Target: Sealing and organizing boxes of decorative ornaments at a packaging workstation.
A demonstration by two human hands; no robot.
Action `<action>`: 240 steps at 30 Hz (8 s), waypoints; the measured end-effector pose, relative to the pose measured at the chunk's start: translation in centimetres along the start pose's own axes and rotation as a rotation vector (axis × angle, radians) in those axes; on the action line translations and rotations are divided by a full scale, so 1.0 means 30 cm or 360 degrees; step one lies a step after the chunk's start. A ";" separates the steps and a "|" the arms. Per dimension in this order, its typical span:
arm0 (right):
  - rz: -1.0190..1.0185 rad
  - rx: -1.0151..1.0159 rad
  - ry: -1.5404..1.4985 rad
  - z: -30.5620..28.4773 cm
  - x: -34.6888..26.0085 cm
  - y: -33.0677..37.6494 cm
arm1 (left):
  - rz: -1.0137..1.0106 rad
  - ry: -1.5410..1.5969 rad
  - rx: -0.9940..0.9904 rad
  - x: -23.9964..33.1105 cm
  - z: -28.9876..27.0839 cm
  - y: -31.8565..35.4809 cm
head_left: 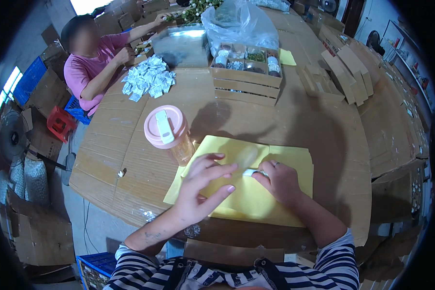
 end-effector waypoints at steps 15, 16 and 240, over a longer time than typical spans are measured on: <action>-0.0147 0.0165 -0.0021 0.007 0.032 -0.038 | -0.0847 0.0139 -0.1057 0.062 0.064 0.096; -0.0160 0.0173 -0.0027 0.005 0.028 -0.033 | -0.0876 0.0089 -0.1069 0.069 0.075 0.100; 0.0461 0.0218 -0.2066 -0.192 -0.054 0.145 | 0.0087 0.0524 -0.0700 -0.098 -0.052 0.127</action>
Point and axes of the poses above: each hand's wrist, its own y-axis away from the middle knuckle, its own z-axis out of the palm, x = y × z, the point moved 7 cm from there along -y, towards the middle knuckle, and after that the axes turned 6 degrees about -x, right-handed, at the moved point
